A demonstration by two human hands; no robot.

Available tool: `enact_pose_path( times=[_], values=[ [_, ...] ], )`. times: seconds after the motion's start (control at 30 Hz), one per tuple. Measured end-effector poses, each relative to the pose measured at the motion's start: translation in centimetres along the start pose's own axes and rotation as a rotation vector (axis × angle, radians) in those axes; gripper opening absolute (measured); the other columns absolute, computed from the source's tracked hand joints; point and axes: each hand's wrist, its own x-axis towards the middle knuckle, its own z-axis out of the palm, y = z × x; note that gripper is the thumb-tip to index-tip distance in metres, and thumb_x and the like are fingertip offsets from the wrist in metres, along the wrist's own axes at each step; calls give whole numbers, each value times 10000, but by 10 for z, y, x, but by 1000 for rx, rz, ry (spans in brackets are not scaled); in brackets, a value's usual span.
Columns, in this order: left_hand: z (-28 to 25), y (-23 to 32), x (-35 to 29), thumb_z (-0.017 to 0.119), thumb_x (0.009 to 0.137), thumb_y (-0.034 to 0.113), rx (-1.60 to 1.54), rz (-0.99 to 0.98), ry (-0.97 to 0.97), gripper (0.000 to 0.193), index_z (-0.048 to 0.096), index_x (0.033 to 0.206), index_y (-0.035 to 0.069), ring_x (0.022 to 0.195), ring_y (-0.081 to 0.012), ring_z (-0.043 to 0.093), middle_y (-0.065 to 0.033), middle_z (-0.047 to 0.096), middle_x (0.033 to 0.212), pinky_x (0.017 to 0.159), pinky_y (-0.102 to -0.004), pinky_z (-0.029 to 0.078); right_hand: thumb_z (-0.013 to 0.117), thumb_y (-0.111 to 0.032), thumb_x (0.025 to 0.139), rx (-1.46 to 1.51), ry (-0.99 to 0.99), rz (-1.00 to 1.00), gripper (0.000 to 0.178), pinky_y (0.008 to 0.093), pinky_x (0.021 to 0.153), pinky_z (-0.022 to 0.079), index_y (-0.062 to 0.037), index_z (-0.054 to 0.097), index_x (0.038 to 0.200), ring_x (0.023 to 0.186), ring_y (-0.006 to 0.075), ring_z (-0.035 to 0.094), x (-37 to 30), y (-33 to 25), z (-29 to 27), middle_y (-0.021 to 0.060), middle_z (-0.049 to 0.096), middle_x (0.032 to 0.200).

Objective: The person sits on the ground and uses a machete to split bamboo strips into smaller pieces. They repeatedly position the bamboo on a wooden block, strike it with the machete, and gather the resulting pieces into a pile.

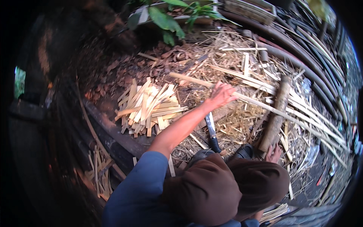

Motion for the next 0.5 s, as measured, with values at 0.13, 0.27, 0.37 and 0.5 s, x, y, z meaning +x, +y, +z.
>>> enact_pose_path(
  times=[0.13, 0.27, 0.37, 0.5],
  values=[
    [-17, 34, 18, 684, 873, 411, 62, -34, 40, 392, 693, 1057, 65, 1085, -226, 562, -89, 639, 1038, 1100, -574, 280, 640, -263, 967, -13, -63, -31, 448, 359, 842, 499, -9, 559, 1328, 1011, 297, 584, -9, 63, -27, 222, 560, 1174],
    [-31, 73, -6, 674, 863, 265, 2, -46, 502, 303, 660, 1038, 17, 1145, -304, 559, -160, 617, 1124, 1147, -630, 202, 595, -188, 1002, 66, -70, -229, 357, 308, 816, 525, 9, 574, 1299, 906, 194, 630, 46, 78, -79, 150, 621, 1157],
    [-115, 102, -60, 641, 885, 231, -615, -265, -13, 269, 610, 984, -17, 956, -379, 636, -209, 643, 1012, 874, -505, 498, 553, -201, 1025, 114, -82, -412, 349, 311, 869, 510, 6, 576, 1305, 977, 188, 626, 79, 30, -127, 140, 629, 1203],
    [-122, 101, -182, 589, 937, 256, -800, -381, -186, 272, 651, 1068, 26, 870, -378, 646, -214, 649, 907, 756, -466, 508, 513, -286, 1045, 174, -489, -318, 401, 358, 1013, 449, -17, 580, 1335, 1194, 258, 581, 125, -97, -191, 178, 597, 1322]
  ],
)
